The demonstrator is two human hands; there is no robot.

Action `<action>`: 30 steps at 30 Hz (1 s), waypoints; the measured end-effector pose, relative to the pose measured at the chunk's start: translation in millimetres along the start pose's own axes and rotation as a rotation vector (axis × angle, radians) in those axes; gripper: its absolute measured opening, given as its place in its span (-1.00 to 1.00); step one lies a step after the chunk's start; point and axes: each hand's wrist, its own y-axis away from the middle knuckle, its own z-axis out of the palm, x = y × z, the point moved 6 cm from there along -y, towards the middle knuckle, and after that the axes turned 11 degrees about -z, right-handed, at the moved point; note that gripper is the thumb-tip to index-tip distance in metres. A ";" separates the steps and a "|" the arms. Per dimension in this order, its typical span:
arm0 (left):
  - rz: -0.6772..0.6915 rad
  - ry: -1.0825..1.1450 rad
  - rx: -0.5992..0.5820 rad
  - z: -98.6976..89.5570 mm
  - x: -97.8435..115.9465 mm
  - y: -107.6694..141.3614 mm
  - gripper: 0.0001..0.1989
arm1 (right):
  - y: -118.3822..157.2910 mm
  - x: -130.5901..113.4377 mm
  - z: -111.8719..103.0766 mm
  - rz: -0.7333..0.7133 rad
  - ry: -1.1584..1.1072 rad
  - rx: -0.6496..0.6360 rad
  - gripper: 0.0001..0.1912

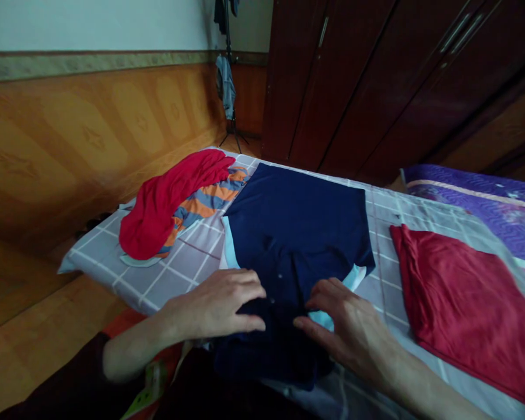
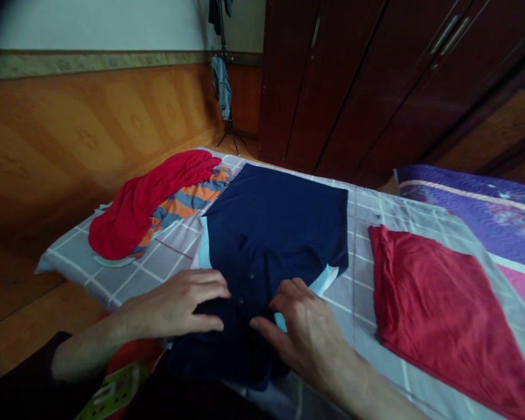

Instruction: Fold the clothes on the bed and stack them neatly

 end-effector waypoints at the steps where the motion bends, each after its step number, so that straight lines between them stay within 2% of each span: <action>1: 0.008 -0.031 -0.040 8.9 5.0 7.4 -0.65 | 8.0 -7.1 6.9 0.004 0.010 -0.009 -0.82; 3: 0.001 -0.079 -0.062 20.5 8.9 17.6 -0.58 | 17.7 -20.2 19.7 0.015 0.013 -0.020 -0.86; 6: -0.013 -0.107 -0.062 26.2 9.7 27.2 -0.52 | 20.5 -35.3 31.5 0.045 -0.044 -0.015 -0.89; 10: -0.003 -0.123 -0.059 31.7 9.7 37.5 -0.60 | 20.4 -50.9 33.6 0.044 -0.116 0.065 -0.86; 13: -0.059 -0.066 0.037 35.1 -0.3 39.4 -0.78 | 25.3 -61.3 35.2 0.023 -0.112 0.135 -0.82; 16: -0.158 0.070 0.155 33.1 -15.5 40.5 -0.84 | 31.0 -69.5 39.1 -0.008 -0.060 0.184 -0.75; 18: -0.146 0.102 0.155 33.2 -17.5 43.0 -0.80 | 33.5 -71.8 40.6 -0.020 -0.032 0.223 -0.72; 20: -0.078 0.051 0.111 36.3 -12.1 46.3 -0.59 | 35.1 -71.1 40.9 -0.015 -0.038 0.265 -0.71; 21: -0.051 0.008 0.097 38.4 -8.9 47.8 -0.55 | 35.8 -69.8 40.7 -0.005 -0.053 0.285 -0.71; 25: -0.052 -0.106 0.142 45.6 -4.9 47.2 -0.78 | 38.0 -63.5 41.7 0.060 -0.117 0.330 -0.76; 30: -0.171 0.096 0.314 36.6 -19.8 41.9 -0.81 | 38.6 -67.5 42.2 0.048 -0.095 0.353 -0.77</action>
